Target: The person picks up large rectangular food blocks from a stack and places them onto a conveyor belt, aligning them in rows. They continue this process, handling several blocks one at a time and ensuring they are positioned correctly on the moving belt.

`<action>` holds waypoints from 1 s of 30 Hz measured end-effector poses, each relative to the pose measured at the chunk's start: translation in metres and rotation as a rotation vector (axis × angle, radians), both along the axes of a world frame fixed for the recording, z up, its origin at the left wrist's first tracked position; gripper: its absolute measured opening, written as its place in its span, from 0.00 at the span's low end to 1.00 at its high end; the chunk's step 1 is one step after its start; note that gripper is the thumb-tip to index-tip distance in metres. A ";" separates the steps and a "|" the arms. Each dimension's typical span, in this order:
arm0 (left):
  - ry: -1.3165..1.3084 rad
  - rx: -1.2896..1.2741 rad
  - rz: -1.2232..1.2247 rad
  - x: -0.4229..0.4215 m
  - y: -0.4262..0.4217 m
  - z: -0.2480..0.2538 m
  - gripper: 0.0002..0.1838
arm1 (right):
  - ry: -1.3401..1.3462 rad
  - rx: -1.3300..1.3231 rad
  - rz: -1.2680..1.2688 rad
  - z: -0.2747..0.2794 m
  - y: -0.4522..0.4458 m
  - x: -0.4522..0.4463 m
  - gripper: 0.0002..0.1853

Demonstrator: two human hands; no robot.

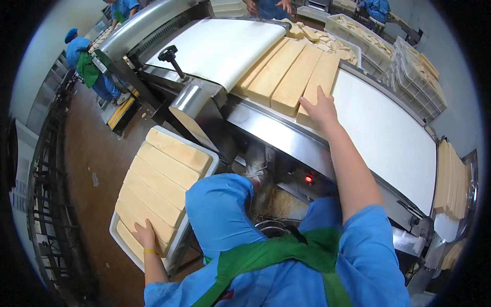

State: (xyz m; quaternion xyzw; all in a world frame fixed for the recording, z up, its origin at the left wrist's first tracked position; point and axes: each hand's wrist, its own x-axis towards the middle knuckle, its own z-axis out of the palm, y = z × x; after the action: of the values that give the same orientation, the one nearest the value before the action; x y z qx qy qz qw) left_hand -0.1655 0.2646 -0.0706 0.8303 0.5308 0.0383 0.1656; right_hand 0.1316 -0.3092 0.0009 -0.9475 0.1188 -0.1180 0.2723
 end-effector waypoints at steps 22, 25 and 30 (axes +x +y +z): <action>-1.511 -1.483 -0.458 0.019 -0.042 0.097 0.37 | 0.261 0.440 1.496 0.060 0.192 -0.166 0.38; -1.369 -1.941 -0.754 0.067 -0.133 0.128 0.40 | 0.315 0.928 1.366 0.055 0.214 -0.190 0.50; -1.370 -1.314 -1.500 0.128 -0.232 0.181 0.32 | 0.047 1.413 0.840 0.070 0.158 -0.202 0.58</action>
State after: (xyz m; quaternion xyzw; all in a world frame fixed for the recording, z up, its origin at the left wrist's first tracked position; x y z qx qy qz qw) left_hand -0.0380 0.0325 0.1106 0.4970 -0.3621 0.0876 0.7837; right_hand -0.0700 -0.1510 0.0710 -0.5203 -0.1935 0.1163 0.8236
